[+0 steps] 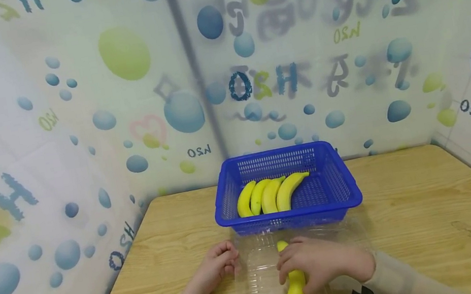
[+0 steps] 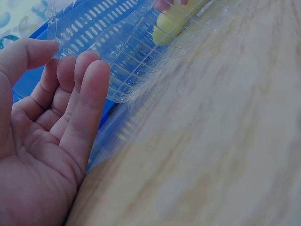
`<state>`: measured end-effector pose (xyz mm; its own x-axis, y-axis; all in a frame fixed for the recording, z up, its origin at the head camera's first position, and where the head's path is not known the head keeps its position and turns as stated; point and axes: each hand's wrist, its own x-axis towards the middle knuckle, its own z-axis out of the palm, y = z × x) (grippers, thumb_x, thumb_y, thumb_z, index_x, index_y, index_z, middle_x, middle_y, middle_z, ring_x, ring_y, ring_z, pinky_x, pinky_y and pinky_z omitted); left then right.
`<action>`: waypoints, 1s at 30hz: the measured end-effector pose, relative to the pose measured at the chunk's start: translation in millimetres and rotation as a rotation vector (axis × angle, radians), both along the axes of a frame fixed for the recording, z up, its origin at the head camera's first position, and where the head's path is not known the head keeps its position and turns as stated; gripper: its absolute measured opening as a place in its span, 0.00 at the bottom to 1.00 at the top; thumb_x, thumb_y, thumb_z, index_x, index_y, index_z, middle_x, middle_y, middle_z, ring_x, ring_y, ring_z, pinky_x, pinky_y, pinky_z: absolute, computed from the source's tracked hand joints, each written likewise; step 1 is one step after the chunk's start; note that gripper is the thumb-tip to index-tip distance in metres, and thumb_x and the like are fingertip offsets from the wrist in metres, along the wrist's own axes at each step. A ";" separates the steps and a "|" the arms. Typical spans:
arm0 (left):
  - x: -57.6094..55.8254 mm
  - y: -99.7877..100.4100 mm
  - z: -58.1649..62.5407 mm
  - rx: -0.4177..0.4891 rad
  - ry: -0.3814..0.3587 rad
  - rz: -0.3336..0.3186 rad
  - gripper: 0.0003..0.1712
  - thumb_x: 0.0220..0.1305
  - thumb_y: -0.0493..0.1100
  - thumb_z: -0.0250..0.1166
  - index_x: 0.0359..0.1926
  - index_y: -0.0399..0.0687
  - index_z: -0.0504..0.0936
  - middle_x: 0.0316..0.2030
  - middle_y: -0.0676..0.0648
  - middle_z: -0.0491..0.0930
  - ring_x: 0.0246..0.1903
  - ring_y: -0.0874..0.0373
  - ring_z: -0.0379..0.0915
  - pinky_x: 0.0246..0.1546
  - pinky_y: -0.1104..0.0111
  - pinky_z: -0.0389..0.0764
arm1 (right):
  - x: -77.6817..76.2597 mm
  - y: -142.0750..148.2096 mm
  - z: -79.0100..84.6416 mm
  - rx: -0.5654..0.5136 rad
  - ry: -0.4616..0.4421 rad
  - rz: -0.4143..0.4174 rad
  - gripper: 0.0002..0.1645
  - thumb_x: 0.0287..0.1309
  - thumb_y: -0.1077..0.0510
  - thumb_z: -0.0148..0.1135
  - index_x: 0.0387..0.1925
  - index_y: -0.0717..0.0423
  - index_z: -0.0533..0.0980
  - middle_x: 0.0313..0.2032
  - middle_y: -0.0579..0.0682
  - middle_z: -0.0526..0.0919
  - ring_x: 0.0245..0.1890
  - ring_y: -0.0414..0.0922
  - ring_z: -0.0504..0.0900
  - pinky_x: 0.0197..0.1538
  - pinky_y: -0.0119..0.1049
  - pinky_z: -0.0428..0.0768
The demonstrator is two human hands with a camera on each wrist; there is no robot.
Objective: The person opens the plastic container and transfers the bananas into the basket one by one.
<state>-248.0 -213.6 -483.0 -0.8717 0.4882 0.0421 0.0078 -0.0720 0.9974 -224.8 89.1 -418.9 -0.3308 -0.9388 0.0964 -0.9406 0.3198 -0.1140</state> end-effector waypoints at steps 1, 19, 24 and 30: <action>0.2 0.0 0.0 -0.002 -0.001 0.002 0.06 0.67 0.34 0.53 0.32 0.46 0.70 0.28 0.49 0.72 0.25 0.62 0.75 0.28 0.71 0.78 | 0.1 -0.1 -0.6 0.004 -0.002 -0.005 0.23 0.39 0.53 0.72 0.43 0.36 0.82 0.50 0.34 0.79 0.57 0.37 0.73 0.59 0.50 0.70; 0.6 0.6 1.3 -0.013 -0.003 0.006 0.06 0.67 0.34 0.53 0.32 0.45 0.70 0.27 0.50 0.73 0.24 0.62 0.74 0.28 0.71 0.78 | 2.3 -8.9 1.9 0.056 -0.047 -0.035 0.24 0.35 0.59 0.71 0.40 0.35 0.82 0.46 0.29 0.79 0.56 0.37 0.73 0.57 0.55 0.69; 0.2 0.6 0.5 -0.006 -0.007 0.001 0.06 0.67 0.34 0.53 0.32 0.45 0.70 0.27 0.50 0.73 0.24 0.62 0.74 0.28 0.71 0.79 | 3.3 -12.6 2.6 0.093 -0.042 -0.040 0.24 0.33 0.60 0.72 0.37 0.33 0.82 0.43 0.26 0.78 0.59 0.41 0.72 0.56 0.56 0.70; 0.4 0.8 1.2 0.011 -0.008 -0.001 0.06 0.67 0.33 0.53 0.32 0.47 0.71 0.27 0.51 0.73 0.24 0.63 0.74 0.28 0.71 0.79 | 5.2 -13.3 0.5 0.073 -0.031 -0.064 0.23 0.35 0.59 0.72 0.38 0.35 0.82 0.43 0.27 0.79 0.58 0.40 0.73 0.56 0.54 0.70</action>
